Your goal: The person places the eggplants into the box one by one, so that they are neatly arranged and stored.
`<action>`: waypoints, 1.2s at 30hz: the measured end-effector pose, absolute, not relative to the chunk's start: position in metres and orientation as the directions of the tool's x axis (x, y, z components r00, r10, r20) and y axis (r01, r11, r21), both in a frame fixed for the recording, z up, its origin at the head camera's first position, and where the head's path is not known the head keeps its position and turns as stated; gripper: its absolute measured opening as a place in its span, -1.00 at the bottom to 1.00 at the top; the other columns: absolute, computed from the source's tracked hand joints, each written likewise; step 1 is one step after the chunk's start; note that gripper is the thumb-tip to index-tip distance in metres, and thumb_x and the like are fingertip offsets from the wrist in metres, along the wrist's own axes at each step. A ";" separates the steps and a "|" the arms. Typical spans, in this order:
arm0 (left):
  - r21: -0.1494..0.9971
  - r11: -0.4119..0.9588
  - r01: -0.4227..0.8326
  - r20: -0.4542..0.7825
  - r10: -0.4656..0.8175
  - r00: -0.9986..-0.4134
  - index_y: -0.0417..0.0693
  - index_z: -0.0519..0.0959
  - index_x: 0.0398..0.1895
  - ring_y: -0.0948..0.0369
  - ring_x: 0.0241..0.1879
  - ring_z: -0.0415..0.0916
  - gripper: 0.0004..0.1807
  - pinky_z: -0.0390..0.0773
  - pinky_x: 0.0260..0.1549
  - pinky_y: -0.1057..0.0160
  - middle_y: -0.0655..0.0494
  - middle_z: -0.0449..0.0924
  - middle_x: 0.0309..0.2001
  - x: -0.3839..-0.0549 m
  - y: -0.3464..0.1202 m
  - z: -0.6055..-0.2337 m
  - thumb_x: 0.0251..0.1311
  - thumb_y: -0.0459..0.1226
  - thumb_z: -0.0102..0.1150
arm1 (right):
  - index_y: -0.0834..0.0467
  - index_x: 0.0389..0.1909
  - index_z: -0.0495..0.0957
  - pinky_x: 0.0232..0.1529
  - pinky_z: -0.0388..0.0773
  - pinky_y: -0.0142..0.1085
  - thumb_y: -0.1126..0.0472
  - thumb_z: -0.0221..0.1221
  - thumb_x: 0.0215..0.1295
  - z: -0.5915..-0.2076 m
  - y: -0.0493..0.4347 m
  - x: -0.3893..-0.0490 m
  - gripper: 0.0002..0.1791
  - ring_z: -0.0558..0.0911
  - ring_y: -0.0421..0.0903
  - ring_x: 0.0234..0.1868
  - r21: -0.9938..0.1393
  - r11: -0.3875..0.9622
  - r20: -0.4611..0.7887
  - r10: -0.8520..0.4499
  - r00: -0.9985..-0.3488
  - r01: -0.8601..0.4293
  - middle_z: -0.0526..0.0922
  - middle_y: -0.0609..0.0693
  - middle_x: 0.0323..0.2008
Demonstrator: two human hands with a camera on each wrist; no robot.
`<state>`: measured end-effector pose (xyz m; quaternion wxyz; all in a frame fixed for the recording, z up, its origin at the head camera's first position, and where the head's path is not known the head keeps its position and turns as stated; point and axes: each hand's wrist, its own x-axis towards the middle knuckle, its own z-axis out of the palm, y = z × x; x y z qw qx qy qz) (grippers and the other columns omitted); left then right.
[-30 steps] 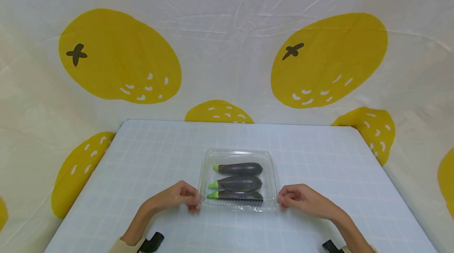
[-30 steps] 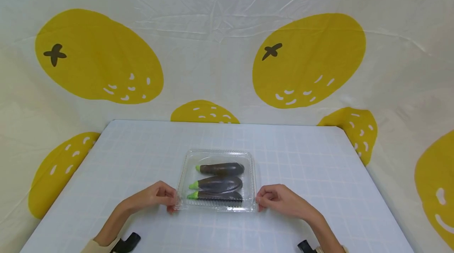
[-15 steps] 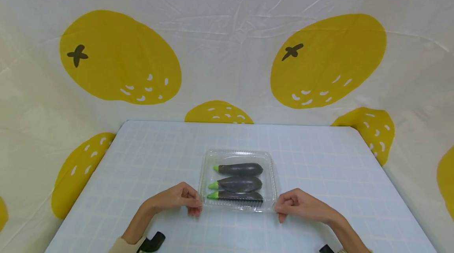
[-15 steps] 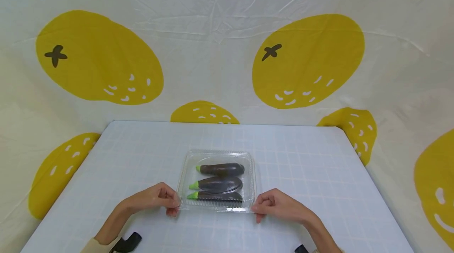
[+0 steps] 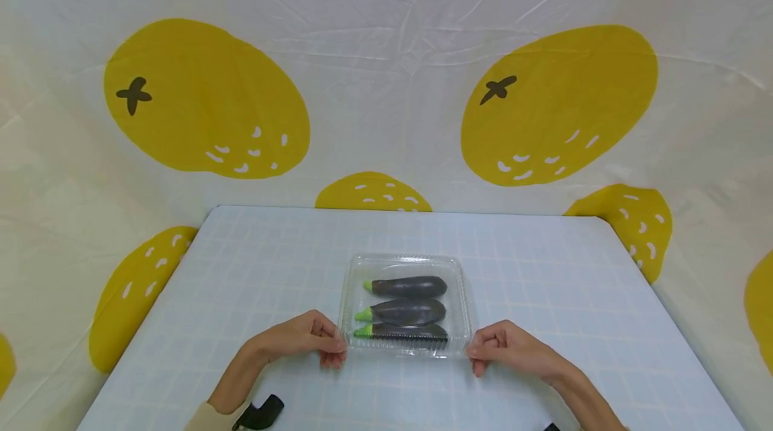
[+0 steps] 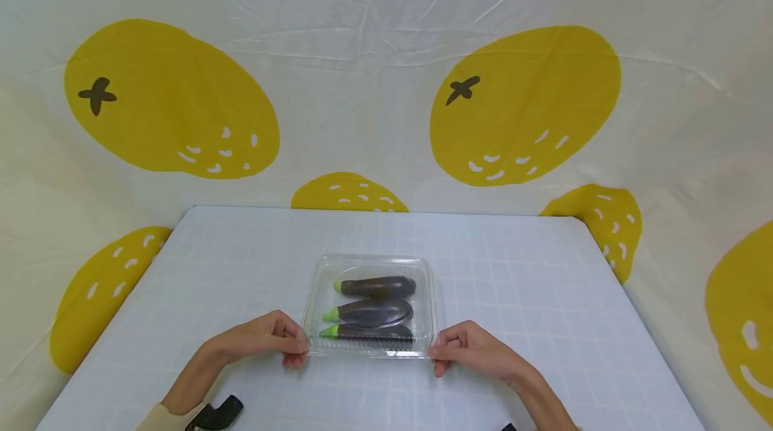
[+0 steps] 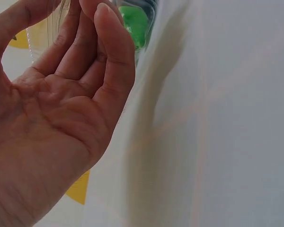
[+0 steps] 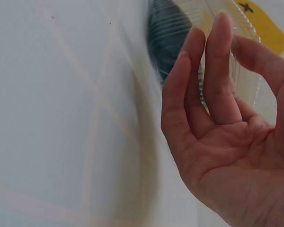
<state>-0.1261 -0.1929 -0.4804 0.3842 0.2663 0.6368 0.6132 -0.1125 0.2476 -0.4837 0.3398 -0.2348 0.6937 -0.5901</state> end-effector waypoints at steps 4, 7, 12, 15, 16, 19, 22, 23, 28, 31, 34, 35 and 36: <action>0.985 0.105 -0.136 -0.164 0.810 -0.563 -0.55 0.66 -0.21 0.32 -0.43 0.59 -0.65 0.64 -0.36 0.39 -0.02 0.75 -0.34 -0.126 -0.193 -0.480 0.47 -0.30 0.15 | 0.42 -0.26 0.66 0.00 0.61 -0.34 0.25 0.12 0.54 -0.485 0.247 -0.112 -0.70 0.71 -0.17 -0.27 -0.976 0.197 -0.211 -0.716 -0.666 0.097 0.76 -0.03 -0.41; 0.984 0.106 -0.145 -0.170 0.811 -0.560 -0.56 0.65 -0.21 0.33 -0.43 0.59 -0.65 0.63 -0.36 0.40 0.04 0.74 -0.34 -0.126 -0.194 -0.479 0.47 -0.30 0.16 | 0.45 -0.19 0.67 0.01 0.61 -0.34 0.24 0.13 0.54 -0.485 0.247 -0.112 -0.69 0.73 -0.17 -0.25 -0.974 0.198 -0.223 -0.713 -0.665 0.114 0.77 -0.02 -0.39; 0.983 0.099 -0.154 -0.170 0.814 -0.556 -0.60 0.64 -0.21 0.34 -0.43 0.59 -0.64 0.63 -0.37 0.41 0.09 0.73 -0.36 -0.126 -0.194 -0.478 0.45 -0.30 0.17 | 0.51 -0.18 0.64 -0.01 0.63 -0.33 0.24 0.12 0.54 -0.484 0.246 -0.111 -0.67 0.72 -0.18 -0.26 -0.974 0.177 -0.226 -0.723 -0.653 0.141 0.77 -0.04 -0.39; 0.983 0.100 -0.155 -0.171 0.812 -0.559 -0.61 0.63 -0.21 0.35 -0.43 0.60 -0.63 0.63 -0.37 0.42 0.09 0.73 -0.36 -0.125 -0.193 -0.478 0.45 -0.30 0.19 | 0.53 -0.26 0.60 -0.05 0.63 -0.34 0.27 0.11 0.54 -0.485 0.245 -0.111 -0.66 0.68 -0.21 -0.27 -0.979 0.150 -0.206 -0.732 -0.649 0.142 0.74 -0.06 -0.40; 0.983 0.101 -0.154 -0.171 0.809 -0.562 -0.61 0.63 -0.21 0.35 -0.43 0.60 -0.64 0.63 -0.37 0.42 0.09 0.73 -0.36 -0.125 -0.193 -0.478 0.44 -0.30 0.19 | 0.53 -0.29 0.59 -0.05 0.63 -0.34 0.27 0.11 0.54 -0.486 0.245 -0.111 -0.66 0.67 -0.22 -0.27 -0.980 0.140 -0.197 -0.735 -0.648 0.140 0.73 -0.07 -0.41; 0.984 0.103 -0.147 -0.169 0.803 -0.571 -0.60 0.64 -0.22 0.34 -0.43 0.61 -0.65 0.64 -0.36 0.41 0.06 0.74 -0.36 -0.125 -0.194 -0.478 0.44 -0.31 0.20 | 0.51 -0.36 0.57 -0.05 0.63 -0.33 0.29 0.09 0.54 -0.488 0.245 -0.112 -0.66 0.66 -0.21 -0.26 -0.985 0.116 -0.172 -0.741 -0.649 0.128 0.71 -0.07 -0.42; 0.985 0.108 -0.138 -0.169 0.795 -0.582 -0.58 0.65 -0.23 0.34 -0.43 0.61 -0.66 0.64 -0.37 0.41 0.06 0.74 -0.37 -0.125 -0.194 -0.480 0.43 -0.30 0.21 | 0.49 -0.41 0.56 -0.03 0.62 -0.31 0.31 0.09 0.54 -0.489 0.245 -0.112 -0.66 0.66 -0.19 -0.25 -0.988 0.096 -0.150 -0.741 -0.654 0.118 0.71 -0.04 -0.42; 0.985 0.111 -0.134 -0.169 0.792 -0.586 -0.57 0.65 -0.23 0.34 -0.43 0.61 -0.66 0.64 -0.37 0.41 0.07 0.74 -0.37 -0.125 -0.194 -0.481 0.43 -0.30 0.21 | 0.48 -0.42 0.56 -0.02 0.62 -0.30 0.31 0.09 0.54 -0.490 0.246 -0.112 -0.66 0.66 -0.19 -0.25 -0.989 0.092 -0.146 -0.740 -0.656 0.116 0.71 -0.04 -0.41; 0.985 0.129 -0.113 -0.171 0.777 -0.606 -0.56 0.65 -0.25 0.36 -0.44 0.60 -0.66 0.62 -0.39 0.42 0.14 0.72 -0.40 -0.126 -0.194 -0.483 0.44 -0.29 0.21 | 0.50 -0.39 0.56 0.02 0.60 -0.29 0.31 0.10 0.53 -0.489 0.247 -0.112 -0.67 0.66 -0.17 -0.26 -0.987 0.107 -0.160 -0.726 -0.669 0.120 0.71 -0.07 -0.45; 0.984 0.135 -0.113 -0.176 0.776 -0.605 -0.56 0.65 -0.25 0.36 -0.44 0.59 -0.65 0.60 -0.39 0.43 0.14 0.71 -0.41 -0.126 -0.194 -0.483 0.43 -0.29 0.22 | 0.51 -0.34 0.59 0.02 0.59 -0.31 0.29 0.12 0.52 -0.488 0.247 -0.111 -0.67 0.67 -0.18 -0.26 -0.983 0.127 -0.183 -0.712 -0.678 0.132 0.71 -0.10 -0.47; 0.982 0.146 -0.121 -0.190 0.776 -0.601 -0.56 0.65 -0.24 0.35 -0.43 0.59 -0.65 0.60 -0.39 0.43 0.14 0.71 -0.40 -0.127 -0.194 -0.482 0.44 -0.29 0.21 | 0.51 -0.29 0.60 -0.01 0.60 -0.34 0.27 0.12 0.53 -0.488 0.247 -0.111 -0.68 0.68 -0.20 -0.29 -0.982 0.129 -0.190 -0.704 -0.685 0.140 0.72 -0.12 -0.47; 0.981 0.153 -0.122 -0.196 0.775 -0.601 -0.55 0.65 -0.23 0.35 -0.43 0.59 -0.65 0.60 -0.39 0.43 0.13 0.70 -0.40 -0.127 -0.194 -0.482 0.44 -0.29 0.21 | 0.52 -0.28 0.60 -0.02 0.62 -0.34 0.28 0.11 0.53 -0.488 0.247 -0.111 -0.68 0.68 -0.20 -0.29 -0.982 0.123 -0.187 -0.705 -0.684 0.141 0.72 -0.11 -0.46; 0.980 0.163 -0.118 -0.201 0.773 -0.601 -0.53 0.66 -0.23 0.34 -0.43 0.59 -0.66 0.59 -0.39 0.43 0.13 0.70 -0.40 -0.127 -0.194 -0.481 0.44 -0.28 0.21 | 0.53 -0.27 0.59 -0.04 0.63 -0.33 0.28 0.11 0.53 -0.488 0.247 -0.110 -0.68 0.68 -0.20 -0.29 -0.983 0.117 -0.181 -0.709 -0.682 0.140 0.72 -0.11 -0.46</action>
